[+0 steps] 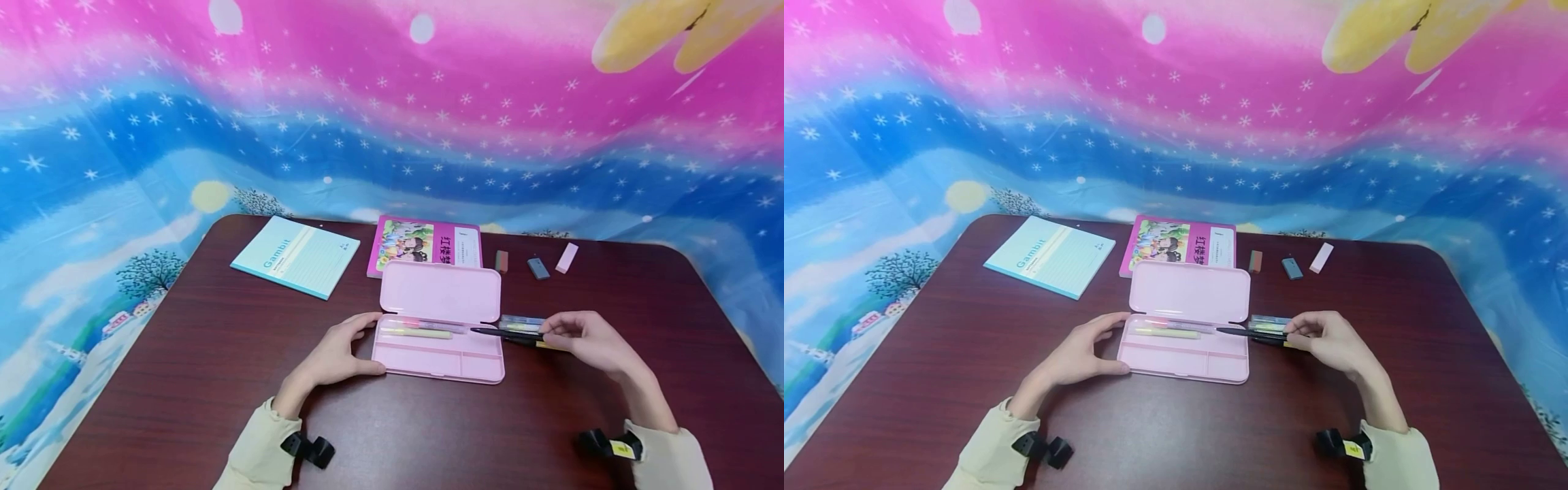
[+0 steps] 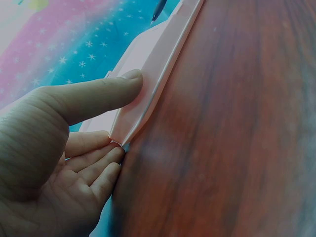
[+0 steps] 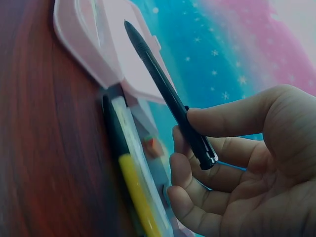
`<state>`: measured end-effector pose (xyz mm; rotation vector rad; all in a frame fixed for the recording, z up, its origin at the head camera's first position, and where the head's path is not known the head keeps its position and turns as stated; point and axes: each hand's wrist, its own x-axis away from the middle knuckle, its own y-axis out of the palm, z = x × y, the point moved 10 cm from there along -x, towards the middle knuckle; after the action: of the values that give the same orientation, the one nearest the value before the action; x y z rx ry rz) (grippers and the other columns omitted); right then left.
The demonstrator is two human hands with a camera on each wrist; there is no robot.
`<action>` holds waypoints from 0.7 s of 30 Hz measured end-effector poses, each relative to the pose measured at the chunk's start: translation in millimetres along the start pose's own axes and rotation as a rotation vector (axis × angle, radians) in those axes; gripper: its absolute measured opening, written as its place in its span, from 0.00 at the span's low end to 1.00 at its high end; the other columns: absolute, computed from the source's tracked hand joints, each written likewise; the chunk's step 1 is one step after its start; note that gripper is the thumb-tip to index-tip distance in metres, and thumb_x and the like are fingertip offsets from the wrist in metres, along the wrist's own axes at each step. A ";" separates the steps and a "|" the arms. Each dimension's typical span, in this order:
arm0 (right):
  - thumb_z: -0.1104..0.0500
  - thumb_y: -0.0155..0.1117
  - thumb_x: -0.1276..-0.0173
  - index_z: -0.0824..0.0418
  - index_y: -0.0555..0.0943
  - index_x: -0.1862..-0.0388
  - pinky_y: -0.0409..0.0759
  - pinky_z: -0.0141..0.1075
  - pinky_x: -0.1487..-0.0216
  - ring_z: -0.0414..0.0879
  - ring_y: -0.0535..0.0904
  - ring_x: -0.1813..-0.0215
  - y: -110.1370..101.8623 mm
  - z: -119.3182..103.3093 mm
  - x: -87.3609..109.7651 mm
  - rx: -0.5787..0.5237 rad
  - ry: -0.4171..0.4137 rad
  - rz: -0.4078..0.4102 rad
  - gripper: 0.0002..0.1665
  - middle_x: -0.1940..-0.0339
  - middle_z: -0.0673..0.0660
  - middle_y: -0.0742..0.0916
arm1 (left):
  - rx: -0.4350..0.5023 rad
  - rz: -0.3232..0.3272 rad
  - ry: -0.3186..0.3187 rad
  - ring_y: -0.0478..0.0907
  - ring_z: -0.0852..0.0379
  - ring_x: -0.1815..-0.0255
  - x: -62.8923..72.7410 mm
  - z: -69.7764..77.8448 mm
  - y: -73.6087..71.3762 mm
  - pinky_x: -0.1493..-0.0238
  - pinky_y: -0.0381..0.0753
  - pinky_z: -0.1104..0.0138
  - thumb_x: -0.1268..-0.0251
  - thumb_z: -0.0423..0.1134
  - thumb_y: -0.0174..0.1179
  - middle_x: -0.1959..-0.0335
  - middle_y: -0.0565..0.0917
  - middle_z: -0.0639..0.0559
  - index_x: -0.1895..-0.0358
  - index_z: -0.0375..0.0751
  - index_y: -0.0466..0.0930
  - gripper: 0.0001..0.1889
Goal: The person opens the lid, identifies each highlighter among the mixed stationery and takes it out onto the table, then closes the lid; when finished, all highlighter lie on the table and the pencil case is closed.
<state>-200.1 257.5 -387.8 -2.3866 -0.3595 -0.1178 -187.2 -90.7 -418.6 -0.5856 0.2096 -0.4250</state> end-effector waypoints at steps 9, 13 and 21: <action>0.61 0.63 0.34 0.67 0.81 0.56 0.79 0.35 0.65 0.45 0.77 0.64 -7.0 28.9 14.9 0.031 0.041 -0.023 0.11 0.62 0.57 0.84 | 0.005 0.002 0.003 0.71 0.50 0.38 0.1 0.5 -0.4 0.38 0.73 0.57 0.57 0.43 0.77 0.37 0.73 0.45 0.34 0.37 0.67 0.44; 0.61 0.63 0.33 0.68 0.81 0.55 0.79 0.35 0.66 0.43 0.77 0.64 -14.6 42.4 21.7 0.051 0.059 -0.024 0.12 0.60 0.58 0.84 | 0.000 0.005 -0.006 0.71 0.50 0.38 0.2 -0.8 -0.8 0.38 0.73 0.58 0.58 0.44 0.77 0.37 0.72 0.45 0.34 0.37 0.67 0.44; 0.62 0.61 0.32 0.66 0.81 0.56 0.79 0.34 0.67 0.42 0.79 0.65 -27.9 52.6 28.1 0.100 0.063 0.002 0.10 0.62 0.58 0.85 | 0.001 0.002 0.001 0.71 0.50 0.39 0.2 -1.1 -0.6 0.38 0.73 0.57 0.57 0.44 0.77 0.37 0.73 0.46 0.34 0.37 0.67 0.43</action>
<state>-182.1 318.8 -403.9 -2.2790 -0.3254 -0.1700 -187.5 -91.8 -419.2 -0.5837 0.2111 -0.4233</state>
